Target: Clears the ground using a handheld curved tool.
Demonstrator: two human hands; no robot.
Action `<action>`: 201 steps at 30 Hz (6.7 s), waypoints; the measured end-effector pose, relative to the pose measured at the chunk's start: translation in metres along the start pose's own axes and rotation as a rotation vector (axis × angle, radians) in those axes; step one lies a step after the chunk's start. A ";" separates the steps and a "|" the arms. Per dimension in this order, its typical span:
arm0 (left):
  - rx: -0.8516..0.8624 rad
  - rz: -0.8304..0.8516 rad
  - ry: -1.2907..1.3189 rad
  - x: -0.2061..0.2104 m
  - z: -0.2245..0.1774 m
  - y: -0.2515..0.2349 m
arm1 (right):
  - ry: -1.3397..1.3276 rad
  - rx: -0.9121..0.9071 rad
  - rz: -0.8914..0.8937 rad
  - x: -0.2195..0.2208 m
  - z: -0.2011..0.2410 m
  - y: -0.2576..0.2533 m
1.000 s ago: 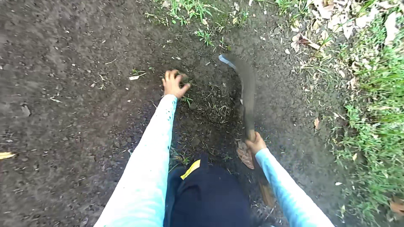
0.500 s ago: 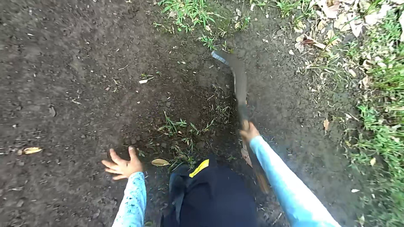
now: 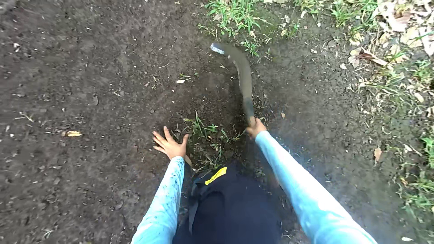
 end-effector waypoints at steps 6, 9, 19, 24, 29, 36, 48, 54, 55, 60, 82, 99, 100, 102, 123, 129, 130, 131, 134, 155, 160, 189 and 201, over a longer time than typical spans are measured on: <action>-0.192 -0.035 0.051 -0.008 0.017 -0.077 | 0.552 -0.055 0.110 0.020 -0.041 -0.010; -0.052 0.060 0.099 0.001 -0.010 -0.130 | 0.577 0.047 0.140 -0.007 -0.125 0.043; 0.709 0.635 0.096 0.069 -0.168 -0.043 | -0.179 0.305 -0.258 -0.038 -0.197 0.066; 0.448 0.376 -0.082 -0.022 -0.071 -0.008 | 0.033 0.398 -0.072 -0.004 -0.268 0.128; -0.090 0.237 0.139 -0.035 -0.022 0.025 | -0.307 0.294 -0.263 -0.063 -0.195 0.077; -0.152 0.212 0.214 0.005 -0.059 0.039 | 0.222 0.323 0.133 0.027 -0.276 0.120; -0.154 0.184 0.306 0.006 -0.062 0.044 | 0.005 0.324 -0.020 0.026 -0.258 0.102; -0.125 0.188 0.251 0.007 -0.058 0.051 | -0.378 0.299 -0.282 -0.048 -0.229 0.097; -0.119 0.189 0.250 0.007 -0.059 0.051 | -0.466 0.291 -0.332 -0.057 -0.208 0.085; -0.164 0.164 0.274 0.009 -0.058 0.047 | 0.035 0.283 -0.001 0.023 -0.234 0.089; -0.108 0.184 0.388 0.011 -0.073 0.057 | -0.348 0.264 -0.254 -0.033 -0.200 0.073; -0.271 0.042 0.151 -0.003 -0.042 0.044 | 0.190 0.283 0.036 0.026 -0.244 0.091; -0.279 0.052 0.160 -0.002 -0.045 0.044 | 0.271 0.296 0.092 0.032 -0.262 0.105; -0.256 0.086 0.166 0.006 -0.048 0.049 | 0.336 0.318 0.151 0.032 -0.293 0.129; 0.495 0.397 0.026 0.055 -0.221 -0.021 | -0.974 0.223 -0.193 -0.016 -0.216 0.097; 0.411 0.411 0.285 0.064 -0.307 -0.033 | -0.108 0.291 0.130 0.095 -0.285 0.135; 0.322 0.376 0.363 0.050 -0.300 -0.044 | -0.011 0.275 0.166 0.110 -0.300 0.141; 0.251 0.349 0.430 0.033 -0.287 -0.052 | 0.038 0.265 0.183 0.115 -0.307 0.144; 0.111 0.266 0.468 -0.021 -0.211 -0.052 | -0.128 0.224 0.039 0.070 -0.268 0.143; -0.204 0.116 0.254 -0.009 -0.037 0.037 | -0.060 0.349 0.119 0.088 -0.299 0.140; -0.164 0.110 0.255 -0.001 -0.035 0.042 | -0.210 0.279 -0.067 0.041 -0.289 0.130; -0.140 0.099 0.281 0.002 -0.049 0.058 | -0.390 0.236 -0.109 0.019 -0.183 0.078; -0.134 0.093 0.296 0.001 -0.046 0.057 | -0.280 0.174 -0.049 0.006 -0.165 0.071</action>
Point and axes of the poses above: each hand's wrist, its own y-axis away from the middle knuckle, its own x-axis out of the palm, z = x × y, the point moved 6 cm from there along -y, towards the middle knuckle
